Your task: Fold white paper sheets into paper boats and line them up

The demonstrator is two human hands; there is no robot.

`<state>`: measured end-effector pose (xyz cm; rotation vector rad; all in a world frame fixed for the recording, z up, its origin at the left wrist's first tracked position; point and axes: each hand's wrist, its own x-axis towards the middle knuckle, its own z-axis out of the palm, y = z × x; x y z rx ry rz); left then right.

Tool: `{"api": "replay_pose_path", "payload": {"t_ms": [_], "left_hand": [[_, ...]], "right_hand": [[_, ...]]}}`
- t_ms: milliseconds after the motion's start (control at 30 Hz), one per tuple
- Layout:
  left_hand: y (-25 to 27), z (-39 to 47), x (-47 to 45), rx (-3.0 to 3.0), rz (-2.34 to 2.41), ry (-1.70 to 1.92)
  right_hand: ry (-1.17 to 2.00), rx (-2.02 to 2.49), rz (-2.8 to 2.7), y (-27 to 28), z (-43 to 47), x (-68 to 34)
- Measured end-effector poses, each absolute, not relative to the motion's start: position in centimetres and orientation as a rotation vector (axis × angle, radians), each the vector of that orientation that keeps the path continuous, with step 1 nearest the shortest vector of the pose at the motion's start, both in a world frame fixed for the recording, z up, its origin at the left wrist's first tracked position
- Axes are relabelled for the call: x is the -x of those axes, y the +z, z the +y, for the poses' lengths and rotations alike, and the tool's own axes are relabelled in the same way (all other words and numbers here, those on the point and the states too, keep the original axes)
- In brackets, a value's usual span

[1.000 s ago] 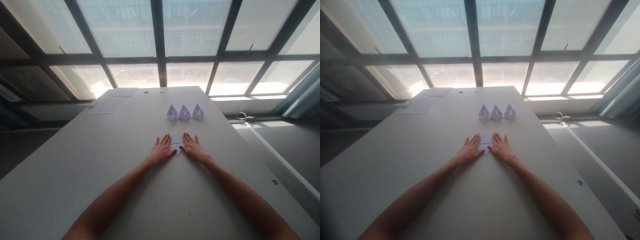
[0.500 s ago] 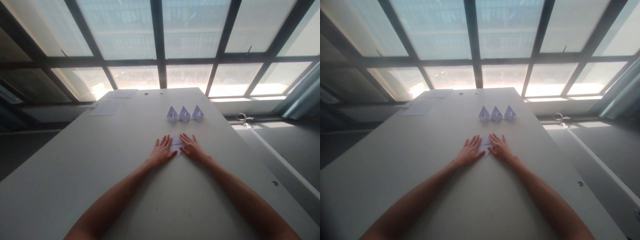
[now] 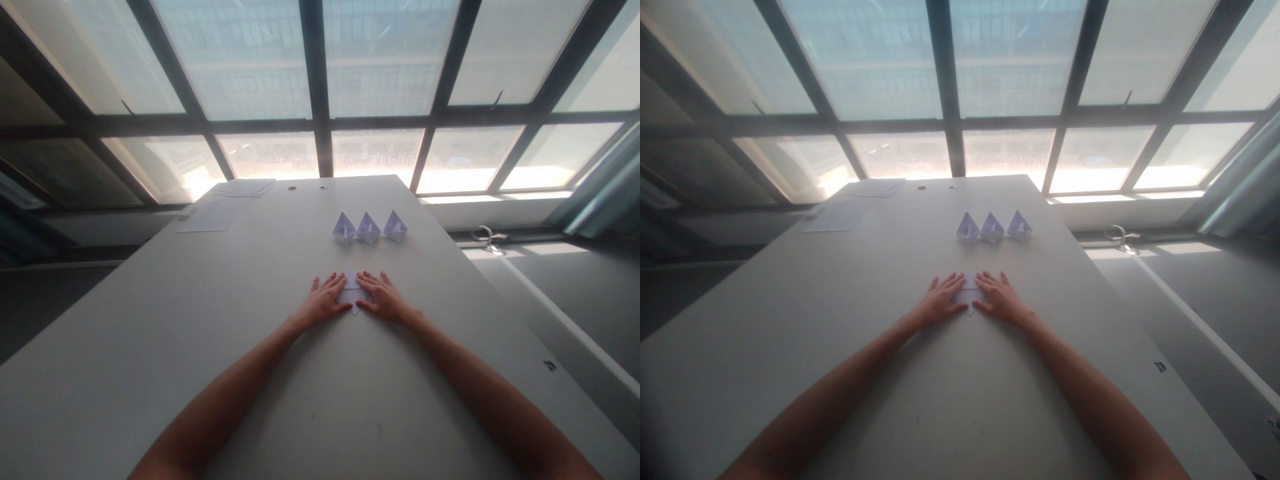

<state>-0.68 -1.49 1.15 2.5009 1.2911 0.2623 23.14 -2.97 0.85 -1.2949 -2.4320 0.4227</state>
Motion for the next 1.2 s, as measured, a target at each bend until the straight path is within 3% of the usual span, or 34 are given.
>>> {"api": "replay_pose_path", "payload": {"t_ms": [600,967,1200], "left_hand": [[2.7,-2.8,0.1,-2.579,1.4,0.98],[0.8,-2.1,-0.1,-2.75,1.316,0.324],[0.3,-2.3,-0.1,-2.774,1.31,0.22]], "right_hand": [[0.051,1.061,-2.147,1.4,-3.0,-22.9],[0.021,1.523,-2.468,1.3,-3.8,-22.2],[-0.034,1.61,-2.407,0.9,-5.2,-20.0]]}}
